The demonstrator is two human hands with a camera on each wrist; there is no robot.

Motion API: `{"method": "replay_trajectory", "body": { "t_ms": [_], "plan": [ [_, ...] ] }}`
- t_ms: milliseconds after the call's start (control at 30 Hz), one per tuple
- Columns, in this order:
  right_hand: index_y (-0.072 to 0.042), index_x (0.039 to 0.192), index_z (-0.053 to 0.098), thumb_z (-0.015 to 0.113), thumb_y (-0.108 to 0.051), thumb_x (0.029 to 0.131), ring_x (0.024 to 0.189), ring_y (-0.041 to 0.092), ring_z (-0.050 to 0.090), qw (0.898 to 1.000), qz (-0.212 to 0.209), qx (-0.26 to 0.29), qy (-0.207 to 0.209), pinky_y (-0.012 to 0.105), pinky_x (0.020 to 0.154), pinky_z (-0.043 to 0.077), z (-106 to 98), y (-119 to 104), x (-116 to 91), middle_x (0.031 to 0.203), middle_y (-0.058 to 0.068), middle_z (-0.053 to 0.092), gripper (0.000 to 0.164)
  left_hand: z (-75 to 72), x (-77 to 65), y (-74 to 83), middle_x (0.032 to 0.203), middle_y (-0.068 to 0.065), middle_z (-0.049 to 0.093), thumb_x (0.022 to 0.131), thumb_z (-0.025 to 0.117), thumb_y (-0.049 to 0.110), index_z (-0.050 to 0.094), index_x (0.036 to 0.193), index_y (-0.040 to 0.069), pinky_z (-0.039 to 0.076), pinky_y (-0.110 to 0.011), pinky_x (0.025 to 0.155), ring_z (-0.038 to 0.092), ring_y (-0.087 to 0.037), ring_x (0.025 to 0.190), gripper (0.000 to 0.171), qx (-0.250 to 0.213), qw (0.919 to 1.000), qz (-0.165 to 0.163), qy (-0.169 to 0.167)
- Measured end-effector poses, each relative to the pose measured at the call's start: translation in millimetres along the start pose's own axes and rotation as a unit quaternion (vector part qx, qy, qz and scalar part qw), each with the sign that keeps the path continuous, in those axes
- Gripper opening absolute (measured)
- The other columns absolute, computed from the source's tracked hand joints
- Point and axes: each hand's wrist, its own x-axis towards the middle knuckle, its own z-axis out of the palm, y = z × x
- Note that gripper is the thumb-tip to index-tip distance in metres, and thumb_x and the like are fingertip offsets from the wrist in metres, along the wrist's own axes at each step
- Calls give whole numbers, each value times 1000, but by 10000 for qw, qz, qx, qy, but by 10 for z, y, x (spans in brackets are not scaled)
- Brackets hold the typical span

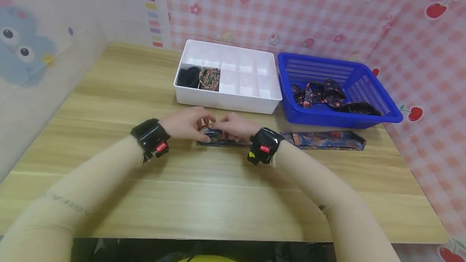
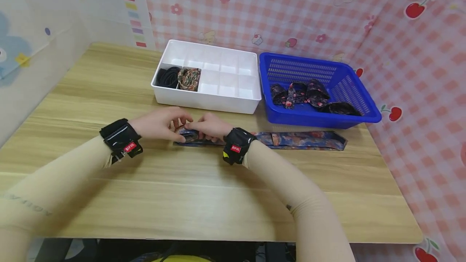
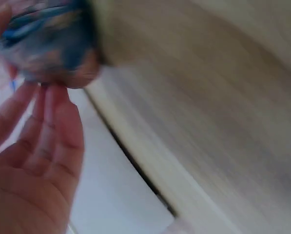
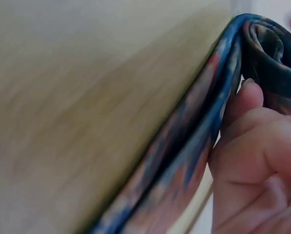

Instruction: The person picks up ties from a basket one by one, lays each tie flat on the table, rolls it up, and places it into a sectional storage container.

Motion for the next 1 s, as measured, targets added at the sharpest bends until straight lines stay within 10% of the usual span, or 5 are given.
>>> {"method": "replay_trajectory", "body": {
  "t_ms": [200,633,733,867,1000],
  "plan": [
    [-7,85,64,64,-46,90,40,11,43,9911,13,-1279,377,25,37,39,6,22,-18,62,2,55,38,135,22,-40,93,-4,54,67,84,33,65,105,3,46,-33,69,53,-18,79,52,1063,9939,-228,-179],
    [-10,95,57,67,-22,92,43,14,51,9683,-1228,-2081,629,30,38,46,55,107,-19,83,4,61,17,69,-73,-50,86,-2,55,71,81,30,65,96,9,47,-36,68,54,-20,76,37,995,9941,-401,-150],
    [-11,96,57,68,-18,90,57,12,53,9407,-1774,-2777,807,25,50,47,86,113,-36,88,2,58,14,56,-81,-62,80,-1,57,71,80,30,64,94,11,45,-35,64,54,-19,72,34,983,9939,-445,-207],
    [-10,98,62,63,-9,91,74,13,53,8648,-2710,-4093,1058,25,67,46,151,83,-66,90,2,54,7,23,-79,-54,69,2,56,70,78,30,62,86,13,41,-32,57,52,-17,65,28,947,9932,-578,-341],
    [-9,99,67,57,-9,92,79,12,56,8780,-2588,-3909,965,25,72,47,192,46,-67,92,1,59,12,-50,-81,-20,66,3,56,71,76,28,61,82,12,42,-31,55,52,-15,61,25,885,9929,-717,-340]
  ]
}}
